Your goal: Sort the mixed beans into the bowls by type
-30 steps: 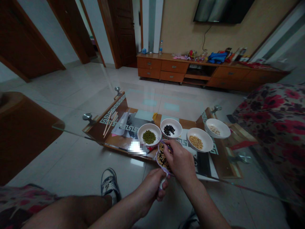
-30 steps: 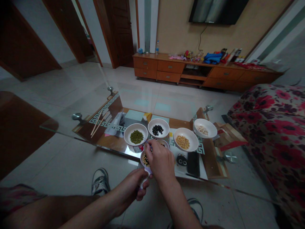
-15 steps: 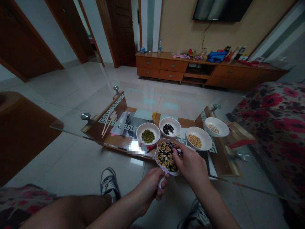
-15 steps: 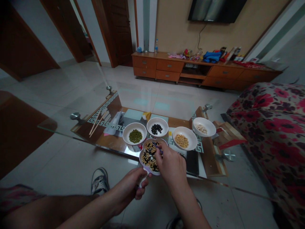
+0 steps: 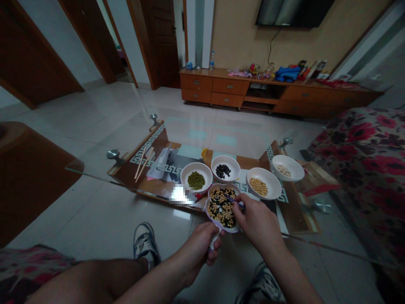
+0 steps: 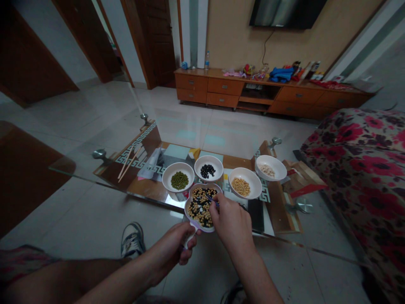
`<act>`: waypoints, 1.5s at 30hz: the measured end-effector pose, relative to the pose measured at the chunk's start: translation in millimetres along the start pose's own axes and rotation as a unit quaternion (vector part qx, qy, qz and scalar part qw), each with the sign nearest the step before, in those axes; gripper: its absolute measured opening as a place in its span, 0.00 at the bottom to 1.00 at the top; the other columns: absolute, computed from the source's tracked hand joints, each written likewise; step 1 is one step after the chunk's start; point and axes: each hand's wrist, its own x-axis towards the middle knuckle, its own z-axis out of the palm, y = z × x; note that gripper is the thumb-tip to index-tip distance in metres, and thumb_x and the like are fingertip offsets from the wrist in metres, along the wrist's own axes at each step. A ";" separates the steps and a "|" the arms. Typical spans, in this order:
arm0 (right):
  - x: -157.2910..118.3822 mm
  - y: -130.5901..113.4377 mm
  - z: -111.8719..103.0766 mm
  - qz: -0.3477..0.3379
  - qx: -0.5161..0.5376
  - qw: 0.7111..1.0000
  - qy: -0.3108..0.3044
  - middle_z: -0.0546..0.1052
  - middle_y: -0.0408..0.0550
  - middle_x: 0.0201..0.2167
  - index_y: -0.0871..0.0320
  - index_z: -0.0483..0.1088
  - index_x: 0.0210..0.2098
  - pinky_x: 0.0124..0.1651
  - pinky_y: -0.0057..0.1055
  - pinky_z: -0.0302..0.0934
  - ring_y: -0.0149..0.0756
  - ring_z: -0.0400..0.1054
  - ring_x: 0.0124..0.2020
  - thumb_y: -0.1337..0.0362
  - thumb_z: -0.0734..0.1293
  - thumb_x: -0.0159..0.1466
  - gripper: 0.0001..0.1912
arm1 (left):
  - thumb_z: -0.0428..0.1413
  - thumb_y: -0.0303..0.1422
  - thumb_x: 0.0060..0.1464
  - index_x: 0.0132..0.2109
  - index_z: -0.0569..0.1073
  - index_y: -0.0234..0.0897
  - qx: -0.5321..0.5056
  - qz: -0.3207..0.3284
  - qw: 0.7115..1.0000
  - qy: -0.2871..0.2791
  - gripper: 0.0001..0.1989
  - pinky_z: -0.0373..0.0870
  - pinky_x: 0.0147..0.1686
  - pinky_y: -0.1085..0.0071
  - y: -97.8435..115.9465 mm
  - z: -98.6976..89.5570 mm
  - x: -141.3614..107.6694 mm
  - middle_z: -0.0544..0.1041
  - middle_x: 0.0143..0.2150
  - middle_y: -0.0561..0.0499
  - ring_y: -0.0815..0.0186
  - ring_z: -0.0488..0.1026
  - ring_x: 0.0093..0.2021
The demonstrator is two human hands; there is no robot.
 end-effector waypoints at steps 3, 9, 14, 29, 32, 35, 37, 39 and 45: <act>-0.1 0.4 -0.1 0.006 -0.005 1.000 -0.010 0.78 0.45 0.27 0.52 0.71 0.36 0.26 0.29 0.48 0.38 0.72 0.28 0.57 0.58 0.62 0.11 | 0.47 0.38 0.49 0.39 0.66 0.37 0.003 0.004 1.000 -0.001 0.12 0.41 0.19 0.74 1.2 0.9 -0.8 0.59 0.23 0.59 0.77 0.52 0.17; -1.0 2.7 2.2 0.001 -0.008 1.000 -0.016 0.77 0.47 0.26 0.53 0.70 0.35 0.26 0.28 0.48 0.39 0.72 0.29 0.57 0.58 0.62 0.12 | 0.47 0.38 0.49 0.39 0.66 0.37 0.002 0.002 1.000 0.002 0.12 0.41 0.19 0.74 2.2 1.4 -0.7 0.59 0.23 0.59 0.77 0.52 0.17; -0.4 1.8 1.7 0.006 -0.004 1.000 -0.013 0.77 0.46 0.27 0.52 0.71 0.36 0.26 0.28 0.48 0.38 0.72 0.29 0.57 0.58 0.62 0.12 | 0.48 0.38 0.49 0.39 0.66 0.37 0.001 0.002 1.000 0.006 0.12 0.41 0.19 0.74 1.1 0.6 -0.7 0.59 0.23 0.59 0.77 0.52 0.17; -0.5 3.9 0.7 0.080 -0.051 0.995 -0.018 0.77 0.48 0.29 0.52 0.70 0.39 0.25 0.29 0.49 0.41 0.73 0.29 0.56 0.56 0.65 0.13 | 0.48 0.39 0.48 0.39 0.67 0.37 -0.001 0.004 1.000 0.004 0.12 0.41 0.18 0.74 -1.0 -0.2 0.9 0.59 0.22 0.59 0.77 0.52 0.16; 0.2 3.2 1.8 0.063 -0.054 0.996 -0.037 0.78 0.47 0.30 0.51 0.70 0.40 0.25 0.29 0.50 0.41 0.73 0.31 0.56 0.56 0.66 0.13 | 0.48 0.39 0.49 0.39 0.66 0.38 -0.002 0.004 1.000 0.004 0.12 0.42 0.18 0.74 -1.2 -0.3 1.1 0.59 0.23 0.59 0.77 0.52 0.16; 0.1 2.4 5.8 -0.022 -0.032 0.997 -0.062 0.78 0.46 0.32 0.51 0.69 0.42 0.27 0.29 0.51 0.40 0.74 0.33 0.58 0.56 0.66 0.12 | 0.48 0.39 0.49 0.39 0.66 0.37 0.000 0.002 1.000 0.007 0.12 0.42 0.19 0.74 -0.4 -0.1 0.6 0.60 0.23 0.59 0.77 0.52 0.16; -0.7 1.5 8.7 -0.083 -0.008 0.994 -0.071 0.78 0.46 0.34 0.51 0.69 0.41 0.29 0.29 0.52 0.39 0.74 0.34 0.59 0.56 0.66 0.12 | 0.48 0.39 0.49 0.39 0.66 0.37 0.001 0.000 1.000 0.008 0.13 0.42 0.19 0.74 0.1 0.0 0.0 0.60 0.23 0.59 0.77 0.52 0.17; -1.7 0.4 10.3 -0.113 0.012 0.991 -0.073 0.78 0.46 0.34 0.51 0.69 0.41 0.30 0.29 0.53 0.38 0.74 0.35 0.59 0.56 0.66 0.12 | 0.48 0.39 0.49 0.39 0.66 0.37 0.001 -0.002 1.000 0.008 0.13 0.42 0.20 0.74 0.4 0.3 -0.5 0.60 0.24 0.58 0.77 0.53 0.17; -3.2 -1.7 7.8 -0.111 0.025 0.991 -0.077 0.78 0.47 0.31 0.53 0.70 0.38 0.28 0.29 0.50 0.38 0.73 0.33 0.61 0.56 0.64 0.12 | 0.48 0.39 0.49 0.39 0.66 0.37 0.000 0.004 1.000 0.004 0.12 0.42 0.20 0.75 0.6 1.2 -1.3 0.60 0.24 0.58 0.77 0.53 0.17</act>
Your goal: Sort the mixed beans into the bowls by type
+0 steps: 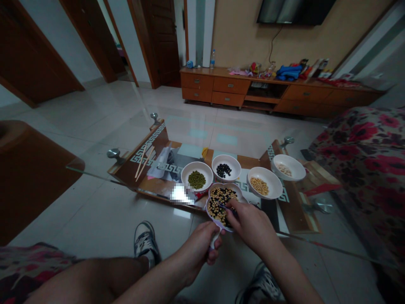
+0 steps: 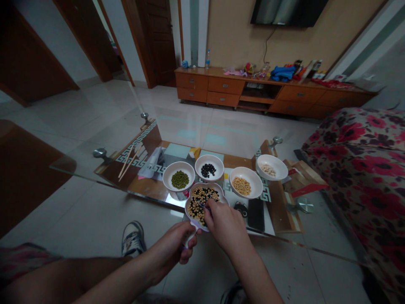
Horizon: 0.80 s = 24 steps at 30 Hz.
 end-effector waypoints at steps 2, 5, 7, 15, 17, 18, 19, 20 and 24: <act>-0.2 -0.6 -1.1 0.006 -0.004 1.000 0.000 0.78 0.47 0.30 0.54 0.69 0.36 0.27 0.29 0.48 0.37 0.72 0.31 0.61 0.56 0.63 0.11 | 0.48 0.39 0.49 0.39 0.66 0.37 -0.002 -0.001 1.000 0.001 0.12 0.42 0.20 0.75 0.1 0.0 0.2 0.60 0.24 0.58 0.77 0.52 0.17; -0.1 -0.9 -1.6 0.023 -0.019 0.999 0.014 0.77 0.46 0.28 0.54 0.68 0.33 0.26 0.28 0.44 0.36 0.71 0.28 0.60 0.57 0.62 0.09 | 0.48 0.39 0.49 0.39 0.66 0.37 0.000 -0.002 1.000 0.003 0.12 0.41 0.19 0.74 0.8 0.4 0.1 0.60 0.24 0.58 0.77 0.52 0.17; 0.2 -0.2 -1.3 0.034 -0.028 0.999 0.030 0.77 0.45 0.28 0.54 0.67 0.34 0.25 0.28 0.42 0.36 0.71 0.27 0.60 0.57 0.62 0.09 | 0.47 0.38 0.49 0.39 0.66 0.37 0.000 -0.002 1.000 0.004 0.12 0.41 0.19 0.74 1.6 1.0 -0.4 0.59 0.24 0.58 0.77 0.52 0.17; 1.1 4.4 1.2 0.034 -0.042 0.998 0.044 0.78 0.45 0.29 0.54 0.67 0.37 0.25 0.28 0.43 0.36 0.72 0.28 0.60 0.56 0.63 0.10 | 0.47 0.38 0.50 0.40 0.66 0.36 -0.004 0.001 1.000 -0.001 0.13 0.42 0.19 0.75 0.4 0.9 1.1 0.59 0.24 0.59 0.77 0.51 0.17; 1.6 4.9 2.9 0.028 -0.047 0.997 0.047 0.78 0.45 0.29 0.54 0.67 0.37 0.25 0.29 0.44 0.36 0.72 0.28 0.60 0.56 0.64 0.10 | 0.47 0.38 0.50 0.40 0.66 0.37 -0.004 0.002 1.000 -0.002 0.12 0.42 0.19 0.75 -0.4 0.6 1.5 0.59 0.24 0.59 0.77 0.51 0.17; 1.8 5.1 3.8 0.026 -0.049 0.997 0.050 0.78 0.46 0.29 0.54 0.68 0.37 0.25 0.29 0.44 0.36 0.72 0.27 0.60 0.56 0.64 0.10 | 0.47 0.38 0.50 0.40 0.66 0.37 -0.004 0.002 1.000 -0.001 0.12 0.42 0.19 0.75 -0.6 0.5 1.6 0.60 0.24 0.59 0.77 0.51 0.17; 2.1 5.3 4.5 0.024 -0.049 0.997 0.052 0.78 0.46 0.29 0.54 0.68 0.37 0.25 0.29 0.44 0.36 0.72 0.27 0.60 0.56 0.63 0.10 | 0.47 0.38 0.50 0.40 0.66 0.37 -0.003 0.002 1.000 0.000 0.12 0.42 0.19 0.75 -0.5 0.6 1.5 0.60 0.24 0.59 0.77 0.51 0.17; 2.3 5.5 5.2 0.021 -0.047 0.997 0.055 0.78 0.47 0.29 0.54 0.68 0.37 0.25 0.29 0.44 0.36 0.72 0.27 0.60 0.56 0.63 0.11 | 0.47 0.38 0.50 0.40 0.66 0.37 -0.003 0.001 1.000 0.000 0.12 0.42 0.19 0.75 -0.3 0.8 1.3 0.60 0.24 0.59 0.77 0.51 0.17; 2.6 6.5 6.6 0.018 -0.043 0.997 0.060 0.78 0.46 0.29 0.54 0.68 0.37 0.24 0.28 0.43 0.36 0.72 0.27 0.60 0.56 0.63 0.11 | 0.48 0.38 0.49 0.39 0.66 0.37 -0.003 -0.003 1.000 0.003 0.12 0.42 0.19 0.74 1.9 1.8 0.3 0.59 0.23 0.59 0.77 0.51 0.17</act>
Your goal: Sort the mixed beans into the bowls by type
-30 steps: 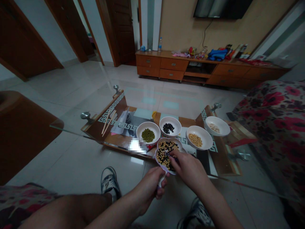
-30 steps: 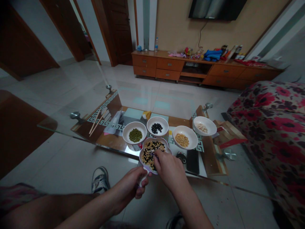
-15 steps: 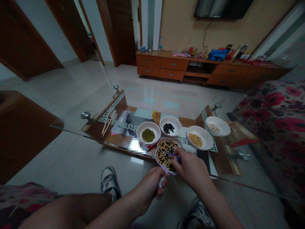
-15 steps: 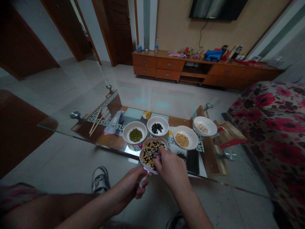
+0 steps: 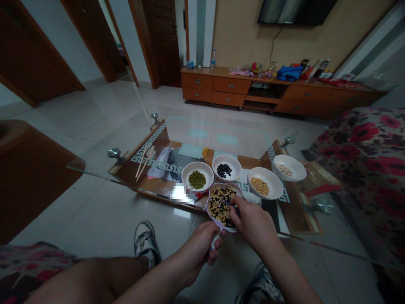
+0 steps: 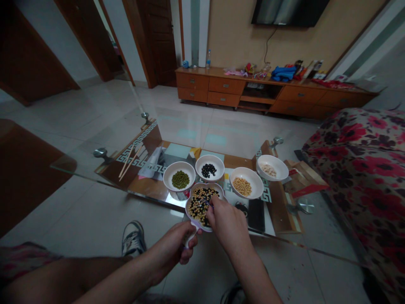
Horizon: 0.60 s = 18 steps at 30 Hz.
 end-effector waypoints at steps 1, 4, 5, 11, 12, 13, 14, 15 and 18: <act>0.0 0.2 0.2 0.001 -0.002 1.000 0.001 0.78 0.46 0.29 0.54 0.68 0.37 0.24 0.28 0.43 0.36 0.72 0.27 0.61 0.56 0.63 0.11 | 0.48 0.38 0.49 0.39 0.66 0.37 0.000 0.000 1.000 0.001 0.12 0.42 0.19 0.74 0.3 0.2 -0.2 0.59 0.23 0.59 0.77 0.51 0.17; 0.0 0.5 0.9 0.001 -0.007 1.000 0.004 0.78 0.46 0.29 0.54 0.68 0.38 0.24 0.28 0.44 0.35 0.71 0.25 0.60 0.56 0.63 0.11 | 0.48 0.38 0.49 0.39 0.66 0.37 0.000 0.000 1.000 0.003 0.12 0.42 0.19 0.74 -0.2 0.3 -0.4 0.59 0.24 0.59 0.77 0.51 0.17; 0.0 0.5 1.0 0.002 -0.008 1.000 0.003 0.78 0.46 0.29 0.54 0.69 0.38 0.24 0.28 0.45 0.35 0.71 0.25 0.60 0.56 0.63 0.11 | 0.48 0.39 0.49 0.39 0.66 0.37 0.000 0.000 1.000 0.004 0.12 0.42 0.19 0.75 -0.8 0.2 -0.3 0.60 0.24 0.59 0.77 0.51 0.17; -0.1 -1.3 -0.4 0.009 -0.010 1.000 -0.023 0.78 0.45 0.30 0.53 0.68 0.38 0.25 0.28 0.45 0.36 0.73 0.29 0.60 0.56 0.64 0.10 | 0.47 0.38 0.49 0.38 0.66 0.37 0.005 0.001 1.000 -0.002 0.12 0.41 0.19 0.74 -1.7 -1.0 0.8 0.59 0.23 0.58 0.77 0.52 0.17; 0.0 -1.7 -0.8 0.011 -0.013 0.999 -0.029 0.78 0.45 0.30 0.53 0.68 0.38 0.25 0.29 0.45 0.36 0.73 0.30 0.61 0.56 0.64 0.10 | 0.47 0.38 0.49 0.38 0.66 0.37 0.006 0.001 1.000 -0.003 0.12 0.41 0.19 0.74 -1.3 -1.0 0.9 0.59 0.23 0.58 0.77 0.52 0.17; 0.0 -2.2 -1.3 0.013 -0.016 0.999 -0.033 0.78 0.45 0.30 0.53 0.68 0.39 0.25 0.29 0.45 0.37 0.73 0.31 0.61 0.56 0.65 0.10 | 0.47 0.38 0.49 0.38 0.66 0.37 0.006 0.003 1.000 -0.003 0.12 0.41 0.19 0.74 -1.0 -1.0 0.9 0.59 0.23 0.58 0.77 0.51 0.17; 0.2 -2.5 -1.6 0.015 -0.020 0.999 -0.036 0.78 0.45 0.31 0.53 0.67 0.39 0.26 0.28 0.46 0.37 0.73 0.31 0.61 0.57 0.65 0.09 | 0.47 0.38 0.49 0.38 0.66 0.37 0.006 0.003 1.000 -0.002 0.12 0.41 0.19 0.74 -0.8 -0.9 0.9 0.59 0.23 0.58 0.77 0.51 0.17; 0.4 -2.8 -1.9 0.015 -0.022 0.999 -0.038 0.78 0.45 0.31 0.53 0.67 0.39 0.26 0.28 0.46 0.37 0.73 0.32 0.61 0.57 0.65 0.09 | 0.47 0.38 0.49 0.38 0.66 0.37 0.006 0.005 1.000 -0.001 0.12 0.42 0.19 0.75 -0.8 -1.0 0.9 0.60 0.23 0.58 0.77 0.51 0.17; 0.9 -3.3 -2.2 0.015 -0.020 0.999 -0.043 0.78 0.45 0.32 0.53 0.67 0.39 0.26 0.28 0.47 0.37 0.73 0.32 0.61 0.57 0.65 0.09 | 0.48 0.39 0.49 0.39 0.67 0.37 0.004 0.009 1.000 -0.001 0.12 0.43 0.19 0.75 -2.0 -1.4 1.1 0.60 0.24 0.59 0.77 0.52 0.17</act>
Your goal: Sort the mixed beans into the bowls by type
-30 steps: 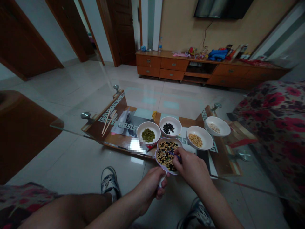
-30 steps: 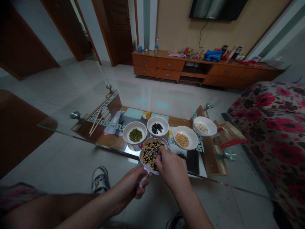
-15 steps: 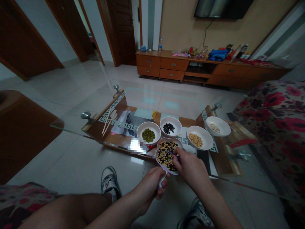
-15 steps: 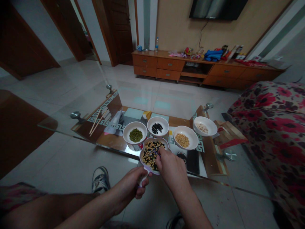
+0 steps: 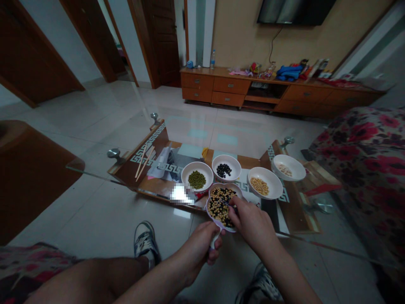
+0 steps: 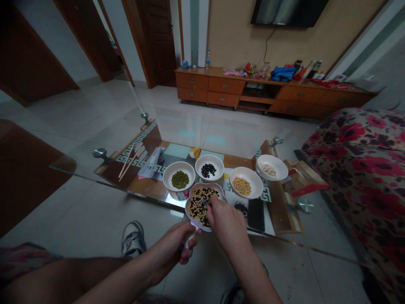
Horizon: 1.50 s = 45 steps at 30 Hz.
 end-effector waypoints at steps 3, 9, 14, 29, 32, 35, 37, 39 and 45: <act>0.0 0.3 0.9 0.000 0.001 1.000 0.002 0.78 0.46 0.31 0.53 0.67 0.39 0.26 0.28 0.47 0.36 0.73 0.31 0.61 0.57 0.65 0.09 | 0.48 0.39 0.49 0.39 0.67 0.37 0.001 -0.002 1.000 0.000 0.12 0.43 0.19 0.75 -1.0 -0.3 0.1 0.60 0.23 0.59 0.77 0.52 0.17; -0.4 1.0 2.7 -0.007 0.011 1.000 0.009 0.78 0.46 0.32 0.53 0.68 0.40 0.27 0.28 0.49 0.38 0.73 0.32 0.60 0.56 0.65 0.10 | 0.47 0.38 0.49 0.39 0.66 0.37 0.008 -0.007 1.000 0.007 0.12 0.42 0.19 0.75 2.2 1.8 -1.7 0.59 0.23 0.58 0.77 0.52 0.17; -0.6 0.0 0.4 -0.008 0.017 1.000 0.008 0.78 0.47 0.33 0.54 0.68 0.40 0.27 0.28 0.50 0.37 0.73 0.33 0.61 0.56 0.65 0.11 | 0.47 0.38 0.49 0.39 0.66 0.37 0.002 -0.003 1.000 0.002 0.12 0.42 0.19 0.75 0.6 1.3 -1.9 0.59 0.23 0.58 0.77 0.52 0.17; -0.2 2.5 3.6 -0.014 0.018 0.999 0.039 0.79 0.45 0.31 0.53 0.68 0.38 0.25 0.27 0.47 0.37 0.73 0.30 0.61 0.57 0.65 0.10 | 0.47 0.39 0.50 0.38 0.66 0.37 0.003 -0.006 1.000 -0.005 0.12 0.42 0.19 0.75 2.1 0.6 -1.0 0.59 0.24 0.58 0.77 0.51 0.17; 0.3 2.2 3.4 -0.012 0.016 0.999 0.033 0.79 0.45 0.33 0.53 0.68 0.39 0.25 0.27 0.48 0.37 0.73 0.31 0.61 0.57 0.65 0.10 | 0.47 0.39 0.50 0.38 0.66 0.37 0.002 -0.005 1.000 -0.006 0.12 0.42 0.19 0.75 0.8 0.2 -0.3 0.59 0.24 0.58 0.77 0.52 0.17; 0.3 2.7 4.0 -0.012 0.013 0.999 0.029 0.79 0.46 0.33 0.53 0.68 0.40 0.25 0.27 0.49 0.36 0.74 0.32 0.61 0.57 0.66 0.10 | 0.47 0.38 0.50 0.38 0.66 0.37 0.004 -0.004 1.000 -0.005 0.11 0.42 0.19 0.74 0.9 0.6 -0.7 0.59 0.24 0.58 0.77 0.51 0.17; 0.4 3.1 5.0 -0.012 0.012 0.999 0.030 0.78 0.46 0.33 0.53 0.68 0.40 0.26 0.28 0.50 0.37 0.74 0.32 0.61 0.57 0.66 0.10 | 0.47 0.38 0.50 0.38 0.66 0.37 0.004 -0.006 1.000 -0.003 0.11 0.42 0.19 0.74 1.5 0.9 -1.5 0.59 0.24 0.58 0.77 0.51 0.17; 0.7 3.3 5.8 -0.013 0.012 0.999 0.030 0.78 0.46 0.33 0.53 0.68 0.41 0.26 0.28 0.50 0.37 0.74 0.32 0.60 0.57 0.66 0.10 | 0.47 0.38 0.50 0.38 0.66 0.37 0.004 -0.008 1.000 -0.003 0.11 0.41 0.19 0.74 2.2 1.1 -2.0 0.59 0.24 0.58 0.77 0.51 0.17; 0.4 1.9 4.8 -0.004 0.010 1.000 0.016 0.78 0.45 0.36 0.52 0.67 0.42 0.27 0.28 0.52 0.37 0.74 0.34 0.61 0.57 0.66 0.10 | 0.47 0.38 0.49 0.38 0.66 0.37 0.001 -0.009 1.000 0.000 0.11 0.41 0.19 0.74 1.3 0.5 0.2 0.59 0.23 0.59 0.77 0.51 0.17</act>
